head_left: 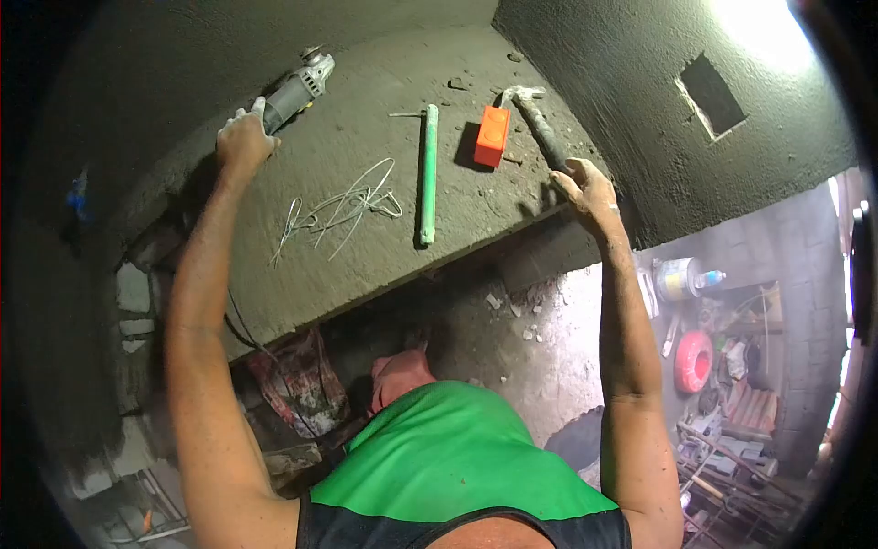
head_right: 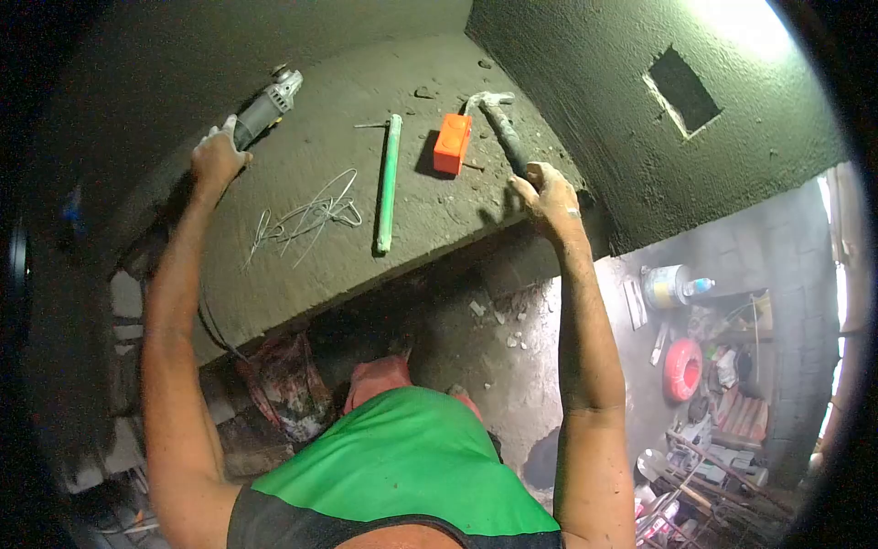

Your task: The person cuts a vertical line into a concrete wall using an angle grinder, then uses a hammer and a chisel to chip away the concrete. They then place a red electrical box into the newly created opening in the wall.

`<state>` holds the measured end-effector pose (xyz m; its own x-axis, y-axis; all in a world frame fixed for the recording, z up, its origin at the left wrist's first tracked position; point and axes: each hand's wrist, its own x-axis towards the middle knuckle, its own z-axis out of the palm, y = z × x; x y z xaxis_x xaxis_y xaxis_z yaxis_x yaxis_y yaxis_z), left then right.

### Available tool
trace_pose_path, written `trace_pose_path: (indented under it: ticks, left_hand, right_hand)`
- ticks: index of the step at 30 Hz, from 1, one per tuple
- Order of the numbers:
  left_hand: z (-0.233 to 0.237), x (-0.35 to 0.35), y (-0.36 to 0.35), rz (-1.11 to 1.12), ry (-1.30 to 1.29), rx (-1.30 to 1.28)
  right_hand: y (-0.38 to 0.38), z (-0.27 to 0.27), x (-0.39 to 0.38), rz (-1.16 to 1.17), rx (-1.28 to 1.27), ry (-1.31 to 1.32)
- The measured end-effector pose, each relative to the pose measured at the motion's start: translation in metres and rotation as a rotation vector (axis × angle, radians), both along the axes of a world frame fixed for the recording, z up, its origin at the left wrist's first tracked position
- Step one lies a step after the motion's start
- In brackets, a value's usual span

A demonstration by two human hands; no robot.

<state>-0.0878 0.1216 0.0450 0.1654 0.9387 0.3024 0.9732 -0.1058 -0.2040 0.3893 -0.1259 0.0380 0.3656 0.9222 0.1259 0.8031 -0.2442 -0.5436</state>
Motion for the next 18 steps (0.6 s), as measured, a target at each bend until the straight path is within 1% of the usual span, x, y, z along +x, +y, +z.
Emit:
trace_pose_path:
  ticks: [1,3,5,7,15,18]
  left_hand:
    - [-0.004,-0.002,0.005,0.015,-0.004,-0.035]
    - [-0.012,-0.005,0.011,0.019,-0.019,-0.038]
    - [-0.021,-0.009,0.015,0.022,-0.031,-0.043]
    - [-0.028,-0.013,0.018,0.018,-0.043,-0.039]
    - [-0.04,-0.022,0.015,-0.008,-0.002,-0.01]
    - [-0.05,-0.025,0.011,-0.036,-0.027,0.005]
  right_hand:
    - [0.005,-0.003,0.003,0.001,0.0,-0.003]
    - [0.013,-0.007,0.007,-0.083,-0.017,-0.277]
    - [0.021,-0.012,0.011,-0.1,-0.046,-0.275]
    - [0.028,-0.015,0.013,-0.127,-0.141,-0.25]
    - [0.047,-0.027,0.016,-0.105,-0.147,-0.292]
    - [0.053,-0.029,0.022,-0.081,-0.225,-0.292]
